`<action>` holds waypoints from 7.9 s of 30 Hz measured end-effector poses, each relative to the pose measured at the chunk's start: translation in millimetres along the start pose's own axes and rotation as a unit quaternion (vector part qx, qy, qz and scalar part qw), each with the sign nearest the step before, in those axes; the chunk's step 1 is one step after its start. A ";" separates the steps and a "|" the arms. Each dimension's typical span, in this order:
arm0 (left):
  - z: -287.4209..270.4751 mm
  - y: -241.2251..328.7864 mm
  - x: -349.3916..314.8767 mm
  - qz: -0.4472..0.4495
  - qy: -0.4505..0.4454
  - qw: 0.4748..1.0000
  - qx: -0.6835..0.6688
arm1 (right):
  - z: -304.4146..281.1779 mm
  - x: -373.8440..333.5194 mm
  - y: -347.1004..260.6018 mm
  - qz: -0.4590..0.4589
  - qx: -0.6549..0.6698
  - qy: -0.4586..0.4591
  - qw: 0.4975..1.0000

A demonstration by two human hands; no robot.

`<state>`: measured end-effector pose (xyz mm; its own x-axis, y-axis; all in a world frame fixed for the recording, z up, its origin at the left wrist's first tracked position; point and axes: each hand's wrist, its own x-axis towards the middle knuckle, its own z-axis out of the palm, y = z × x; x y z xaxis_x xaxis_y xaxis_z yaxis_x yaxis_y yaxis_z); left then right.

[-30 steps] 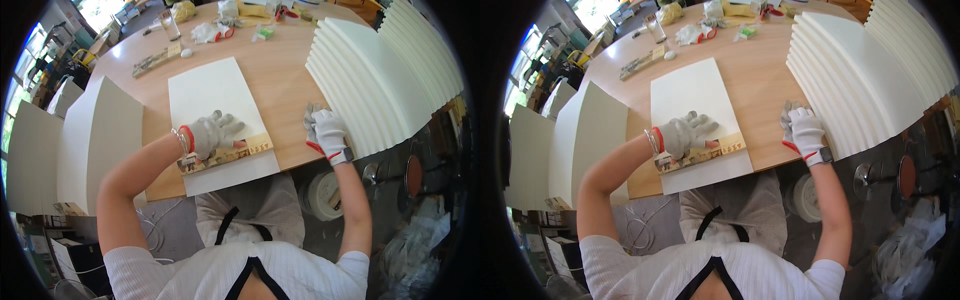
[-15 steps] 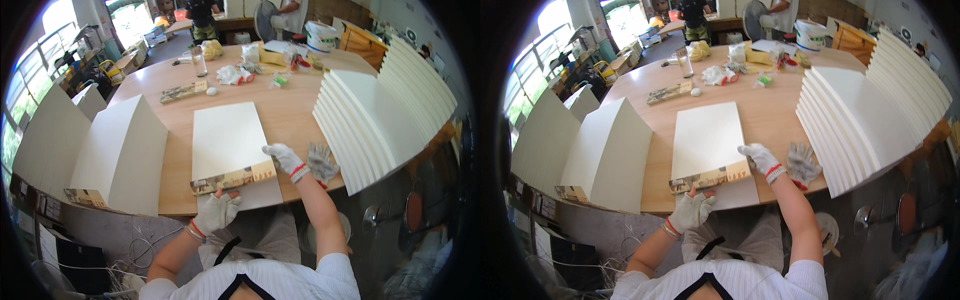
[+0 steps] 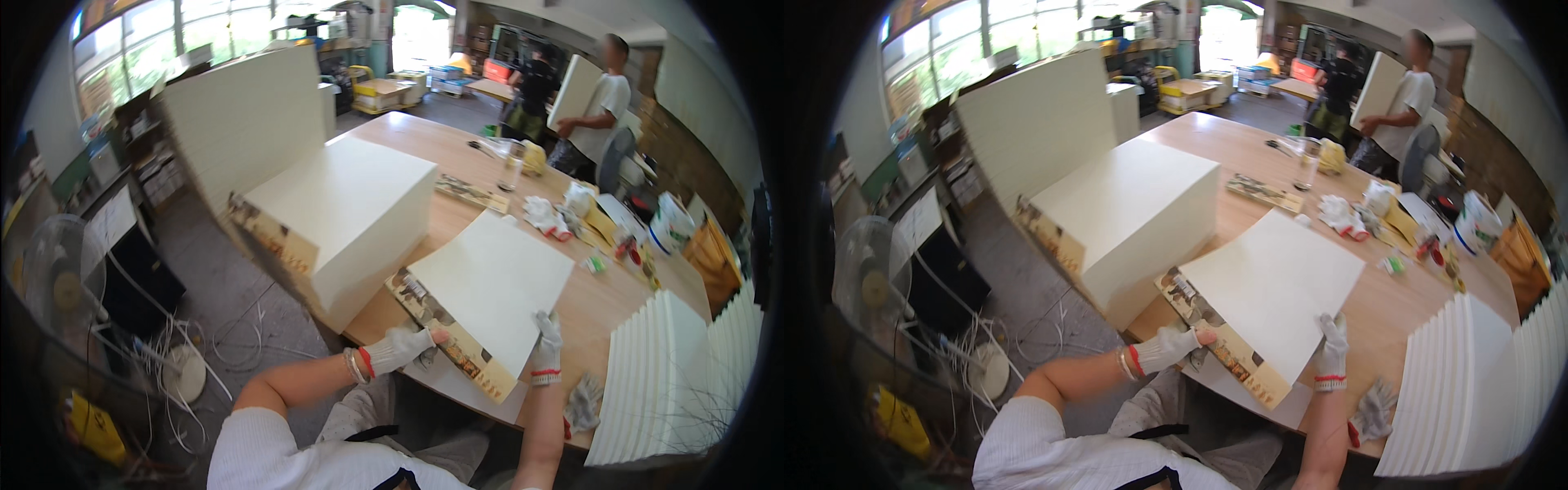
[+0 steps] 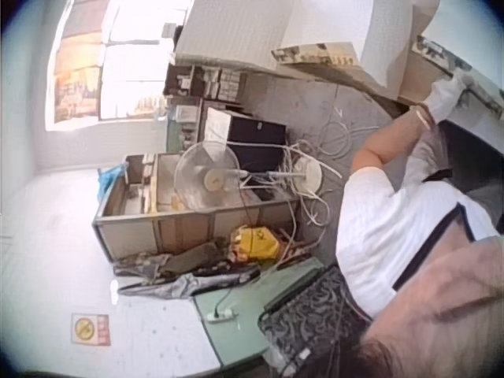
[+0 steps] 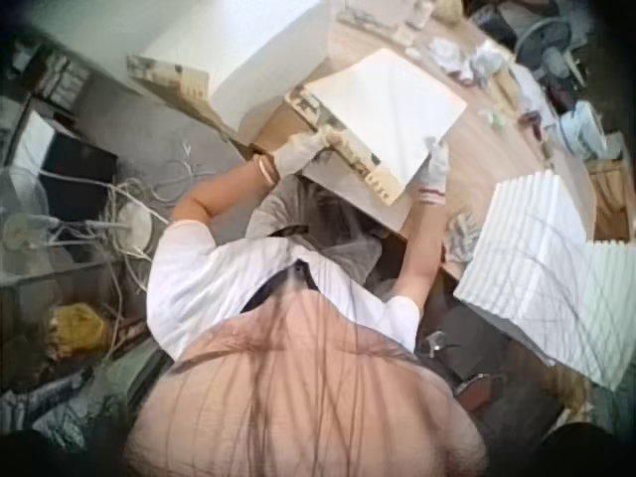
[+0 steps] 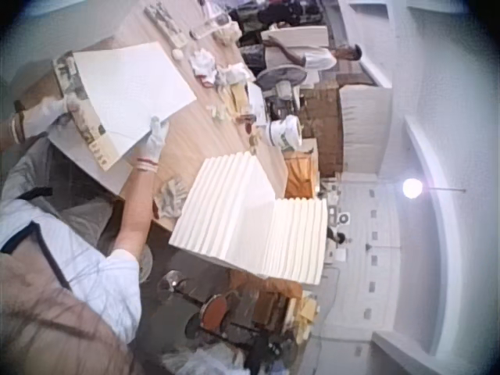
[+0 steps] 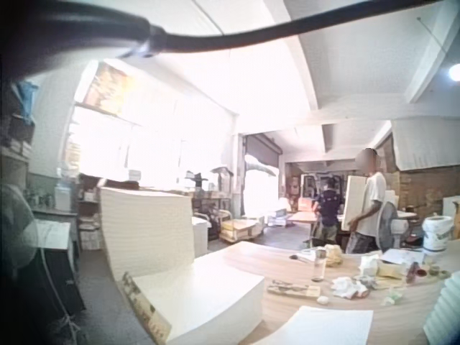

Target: The person applies glue with a brush to the edges of stacked white paper components and moves them onto another stack.

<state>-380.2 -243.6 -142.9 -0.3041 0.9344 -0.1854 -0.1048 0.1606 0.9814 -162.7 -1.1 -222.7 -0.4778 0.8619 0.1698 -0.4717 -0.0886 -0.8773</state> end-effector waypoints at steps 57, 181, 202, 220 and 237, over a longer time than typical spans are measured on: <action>447.4 143.4 68.4 0.752 -0.378 0.321 0.435 | -22.8 -279.8 -221.1 -0.096 -0.834 0.287 0.462; -46.5 -91.1 28.8 0.179 0.002 0.864 0.471 | -22.9 -64.3 -31.8 0.026 -0.708 0.086 0.700; 16.3 -17.1 21.0 0.269 -0.167 0.670 0.671 | -22.0 -102.0 -50.0 0.083 -0.472 -0.108 0.871; 1.6 -45.0 72.7 0.105 -0.019 0.869 0.483 | 1.0 -104.3 -29.3 0.061 -0.622 0.030 0.780; 89.3 0.8 131.9 0.369 -0.374 0.329 0.785 | -37.2 -97.8 -39.0 -0.098 -0.694 0.110 0.705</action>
<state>-335.8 -91.9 -162.1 0.6812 0.6251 -0.3811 0.5321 -0.7803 -0.3287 -70.0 -63.3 -221.7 -0.3064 0.8601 0.4079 0.7389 0.4851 -0.4677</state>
